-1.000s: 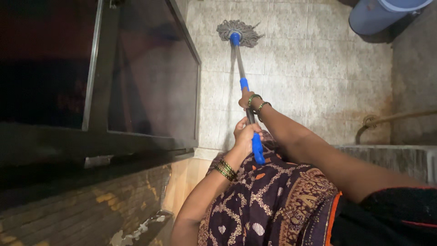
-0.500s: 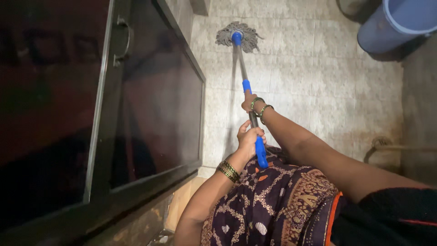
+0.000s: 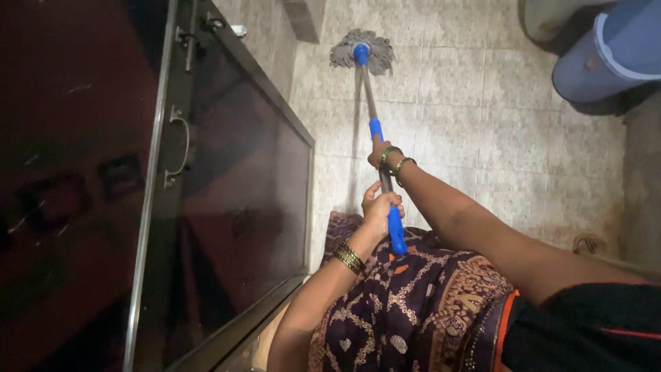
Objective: The person is using a mop to clean the floor of a bathroom, pushing the mop head across the tiles around a toilet and a bucket.
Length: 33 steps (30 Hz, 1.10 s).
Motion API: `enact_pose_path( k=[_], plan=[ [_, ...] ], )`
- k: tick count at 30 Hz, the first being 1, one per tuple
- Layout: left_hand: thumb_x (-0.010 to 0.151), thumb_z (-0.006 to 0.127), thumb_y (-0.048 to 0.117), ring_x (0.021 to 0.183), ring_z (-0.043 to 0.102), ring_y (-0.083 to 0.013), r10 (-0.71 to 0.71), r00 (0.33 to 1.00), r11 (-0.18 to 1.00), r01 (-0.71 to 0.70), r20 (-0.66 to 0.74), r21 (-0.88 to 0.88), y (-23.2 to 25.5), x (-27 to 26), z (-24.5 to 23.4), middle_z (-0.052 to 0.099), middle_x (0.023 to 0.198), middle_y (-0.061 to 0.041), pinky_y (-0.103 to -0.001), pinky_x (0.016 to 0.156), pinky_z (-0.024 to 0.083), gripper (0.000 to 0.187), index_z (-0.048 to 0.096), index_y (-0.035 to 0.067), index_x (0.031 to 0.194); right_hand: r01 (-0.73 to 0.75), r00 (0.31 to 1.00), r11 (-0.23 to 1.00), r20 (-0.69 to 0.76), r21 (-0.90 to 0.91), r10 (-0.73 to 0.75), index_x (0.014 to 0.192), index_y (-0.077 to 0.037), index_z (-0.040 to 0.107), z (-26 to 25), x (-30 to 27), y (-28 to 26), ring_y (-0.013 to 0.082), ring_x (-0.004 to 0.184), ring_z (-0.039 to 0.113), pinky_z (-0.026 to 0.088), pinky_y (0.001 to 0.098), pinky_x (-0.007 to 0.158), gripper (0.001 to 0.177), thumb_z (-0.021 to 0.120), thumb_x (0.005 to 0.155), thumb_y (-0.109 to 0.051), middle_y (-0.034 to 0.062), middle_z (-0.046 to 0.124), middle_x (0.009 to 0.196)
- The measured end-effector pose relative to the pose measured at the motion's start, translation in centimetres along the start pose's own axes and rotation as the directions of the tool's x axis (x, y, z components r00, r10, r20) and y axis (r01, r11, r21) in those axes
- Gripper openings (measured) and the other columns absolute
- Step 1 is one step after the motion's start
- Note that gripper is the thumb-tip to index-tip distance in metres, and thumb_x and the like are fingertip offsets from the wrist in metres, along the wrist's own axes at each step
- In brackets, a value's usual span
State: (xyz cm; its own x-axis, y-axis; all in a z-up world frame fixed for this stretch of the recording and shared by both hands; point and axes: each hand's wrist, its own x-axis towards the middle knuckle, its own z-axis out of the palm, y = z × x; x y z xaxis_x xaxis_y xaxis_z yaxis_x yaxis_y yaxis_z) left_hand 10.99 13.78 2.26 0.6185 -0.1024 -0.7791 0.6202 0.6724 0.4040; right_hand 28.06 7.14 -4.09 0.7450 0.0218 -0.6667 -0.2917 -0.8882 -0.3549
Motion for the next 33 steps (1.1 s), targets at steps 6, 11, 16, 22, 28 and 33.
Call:
enact_pose_path(
  k=[6, 11, 16, 22, 28, 33],
  plan=[
    [0.069, 0.056, -0.017, 0.049, 0.056, -0.0239, 0.014, 1.000, 1.000, -0.014, 0.009, 0.002, 0.1, 1.8, 0.7, 0.060, 0.077, -0.019, -0.037, 0.042, 0.047, 0.092, 0.033, 0.019, 0.150, 0.027, 0.999, 1.000, -0.018, -0.009, -0.027, 0.154, -0.005, 0.026, -0.5, 2.0, 0.3, 0.0448, 0.098, 0.071, 0.061, 0.0487, 0.077, 0.081, 0.065, 0.083, -0.011, 0.0347, 0.063, 0.116],
    [0.070, 0.057, -0.017, 0.052, 0.057, -0.0240, 0.026, 1.000, 1.000, -0.025, -0.004, 0.015, -0.4, 1.1, -0.4, 0.061, 0.079, -0.018, -0.037, 0.043, 0.048, 0.092, 0.033, 0.018, 0.151, 0.002, 1.000, 0.999, 0.001, 0.042, -0.002, 0.154, -0.005, 0.026, 0.4, 1.0, 0.2, 0.0440, 0.099, 0.073, 0.063, 0.0485, 0.078, 0.081, 0.063, 0.082, -0.009, 0.0334, 0.064, 0.117],
    [0.071, 0.058, -0.017, 0.053, 0.058, -0.0242, 0.010, 1.000, 1.000, -0.010, -0.023, 0.018, -1.7, -1.4, -2.8, 0.061, 0.080, -0.018, -0.037, 0.045, 0.049, 0.094, 0.030, 0.020, 0.153, 0.006, 1.000, 1.000, 0.005, 0.023, -0.007, 0.154, -0.003, 0.027, 3.1, -1.1, 0.5, 0.0449, 0.102, 0.072, 0.062, 0.0487, 0.080, 0.079, 0.062, 0.084, -0.011, 0.0344, 0.067, 0.117],
    [0.071, 0.057, -0.017, 0.053, 0.058, -0.0237, 0.022, 1.000, 1.000, -0.022, -0.019, -0.008, -3.8, -5.7, -6.7, 0.062, 0.081, -0.018, -0.037, 0.045, 0.049, 0.095, 0.031, 0.019, 0.154, 0.020, 1.000, 1.000, -0.009, 0.008, -0.020, 0.153, -0.002, 0.026, 8.0, -4.7, 0.6, 0.0458, 0.102, 0.071, 0.061, 0.0499, 0.081, 0.077, 0.061, 0.086, -0.014, 0.0355, 0.066, 0.118],
    [0.071, 0.056, -0.017, 0.053, 0.058, -0.0245, 0.020, 1.000, 1.000, -0.021, -0.021, -0.007, -6.4, -11.0, -11.3, 0.061, 0.081, -0.019, -0.038, 0.044, 0.050, 0.093, 0.031, 0.019, 0.153, 0.024, 1.000, 1.000, -0.003, -0.012, -0.024, 0.153, -0.003, 0.026, 13.1, -10.1, 0.6, 0.0443, 0.102, 0.071, 0.060, 0.0497, 0.082, 0.077, 0.061, 0.086, -0.015, 0.0339, 0.066, 0.118],
    [0.074, 0.057, -0.015, 0.053, 0.057, -0.0234, 0.035, 0.999, 0.998, -0.032, 0.038, -0.061, -9.1, -15.0, -15.6, 0.058, 0.080, -0.019, -0.037, 0.043, 0.049, 0.088, 0.029, 0.020, 0.150, 0.017, 0.999, 0.999, 0.032, 0.028, -0.018, 0.153, -0.001, 0.031, 16.9, -15.8, 0.3, 0.0412, 0.098, 0.076, 0.062, 0.0490, 0.079, 0.072, 0.057, 0.086, -0.013, 0.0310, 0.074, 0.113]
  ],
)
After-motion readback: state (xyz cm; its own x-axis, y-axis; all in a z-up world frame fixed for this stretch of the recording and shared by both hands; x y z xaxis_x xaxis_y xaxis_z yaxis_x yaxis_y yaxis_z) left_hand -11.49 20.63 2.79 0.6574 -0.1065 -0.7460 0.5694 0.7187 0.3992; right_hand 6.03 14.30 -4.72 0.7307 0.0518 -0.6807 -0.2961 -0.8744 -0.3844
